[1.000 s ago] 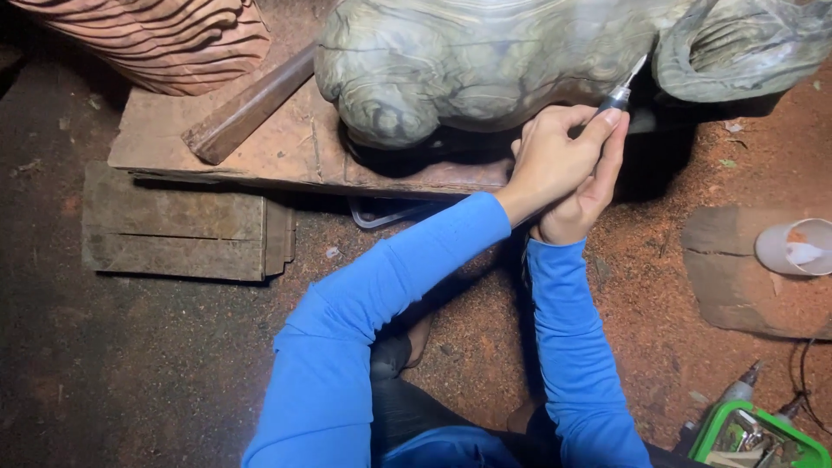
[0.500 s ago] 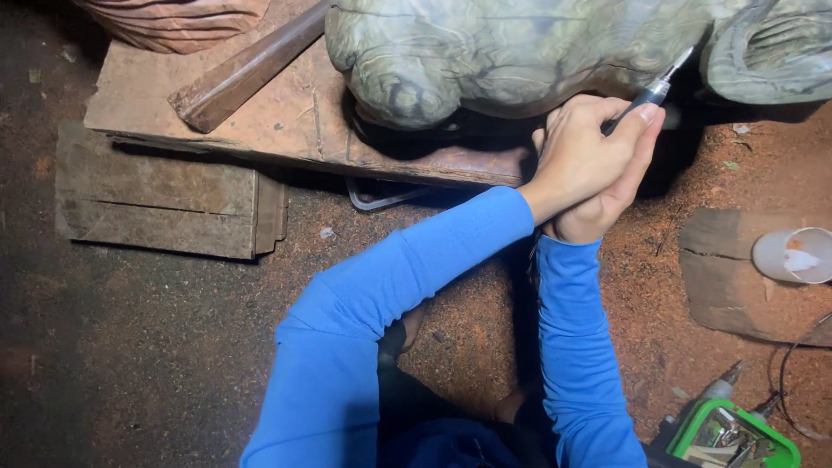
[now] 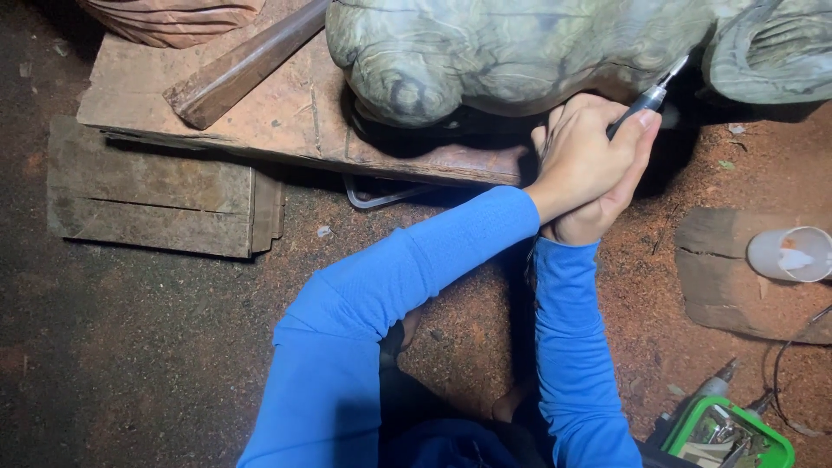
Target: Carving fine details into a wooden elephant sculpture using a handheld rotary tool.
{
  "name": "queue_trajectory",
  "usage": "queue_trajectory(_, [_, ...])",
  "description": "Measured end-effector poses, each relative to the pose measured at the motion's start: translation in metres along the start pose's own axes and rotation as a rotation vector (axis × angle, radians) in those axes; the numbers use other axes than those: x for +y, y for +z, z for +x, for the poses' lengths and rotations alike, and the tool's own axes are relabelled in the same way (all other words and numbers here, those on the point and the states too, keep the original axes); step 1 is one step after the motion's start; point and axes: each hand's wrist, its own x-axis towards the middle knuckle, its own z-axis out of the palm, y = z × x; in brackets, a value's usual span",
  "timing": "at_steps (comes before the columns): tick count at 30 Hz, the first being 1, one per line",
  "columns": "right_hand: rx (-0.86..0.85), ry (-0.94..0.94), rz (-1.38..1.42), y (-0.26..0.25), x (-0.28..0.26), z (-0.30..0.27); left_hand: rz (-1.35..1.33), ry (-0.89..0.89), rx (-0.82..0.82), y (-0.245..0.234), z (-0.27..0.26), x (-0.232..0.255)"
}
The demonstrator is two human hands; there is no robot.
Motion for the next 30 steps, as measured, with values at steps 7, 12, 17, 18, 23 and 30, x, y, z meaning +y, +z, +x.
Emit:
queue_trajectory(7, [0.031, -0.026, -0.006, 0.006, -0.01, 0.001, 0.072, -0.072, -0.069, -0.001, 0.001, 0.005])
queue_trajectory(12, [0.054, -0.045, -0.007, 0.011, -0.015, 0.007, 0.058, -0.085, -0.07, -0.005, -0.001, 0.008])
queue_trajectory(17, [0.086, -0.069, -0.012, 0.013, -0.023, 0.009, 0.042, -0.083, -0.075, -0.005, 0.003, 0.008])
queue_trajectory(18, [0.085, -0.076, -0.015, 0.013, -0.024, 0.009, 0.042, -0.09, -0.072, -0.003, 0.005, 0.006])
queue_trajectory(23, [0.085, -0.099, 0.048, -0.003, -0.008, 0.014, 0.021, -0.102, -0.082, -0.004, 0.006, 0.005])
queue_trajectory(30, [0.074, -0.12, 0.047, -0.028, 0.029, 0.015, -0.039, -0.085, -0.023, 0.005, 0.013, -0.01])
